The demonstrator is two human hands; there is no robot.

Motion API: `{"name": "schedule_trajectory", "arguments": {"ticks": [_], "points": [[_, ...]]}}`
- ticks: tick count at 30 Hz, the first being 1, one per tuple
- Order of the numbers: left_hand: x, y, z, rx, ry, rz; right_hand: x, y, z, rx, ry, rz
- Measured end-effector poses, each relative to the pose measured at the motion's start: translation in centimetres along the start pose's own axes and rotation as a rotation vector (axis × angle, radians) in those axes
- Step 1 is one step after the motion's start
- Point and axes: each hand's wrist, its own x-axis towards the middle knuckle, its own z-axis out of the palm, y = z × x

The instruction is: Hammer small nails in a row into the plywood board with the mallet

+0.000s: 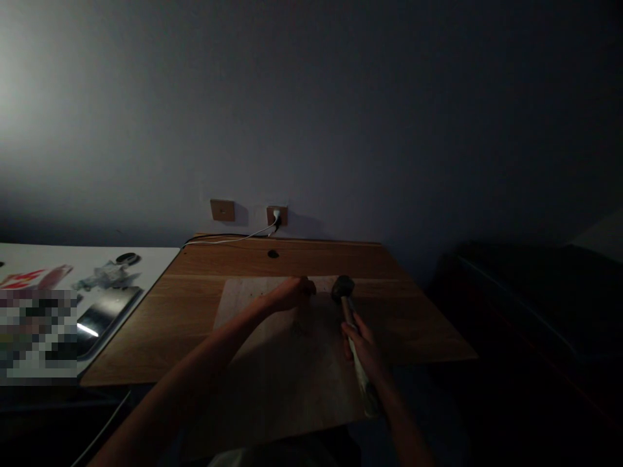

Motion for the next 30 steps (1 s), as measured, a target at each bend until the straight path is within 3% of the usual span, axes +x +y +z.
{"name": "schedule_trajectory", "arguments": {"ticks": [3,9,19,30], "points": [[1.2,-1.1,1.4,-0.068,0.153,-0.139,-0.2,-0.3,0.1,0.022,0.005,0.008],[1.3,-2.2,3.2,-0.109,0.212,-0.226,-0.4,-0.8,0.1,0.032,-0.019,0.007],[1.7,-2.3,3.7,-0.068,0.221,-0.216,-0.1,-0.2,-0.1,0.043,-0.029,-0.030],[1.2,-2.1,3.7,-0.051,0.200,-0.081,-0.2,-0.5,-0.2,0.023,-0.029,-0.021]]}}
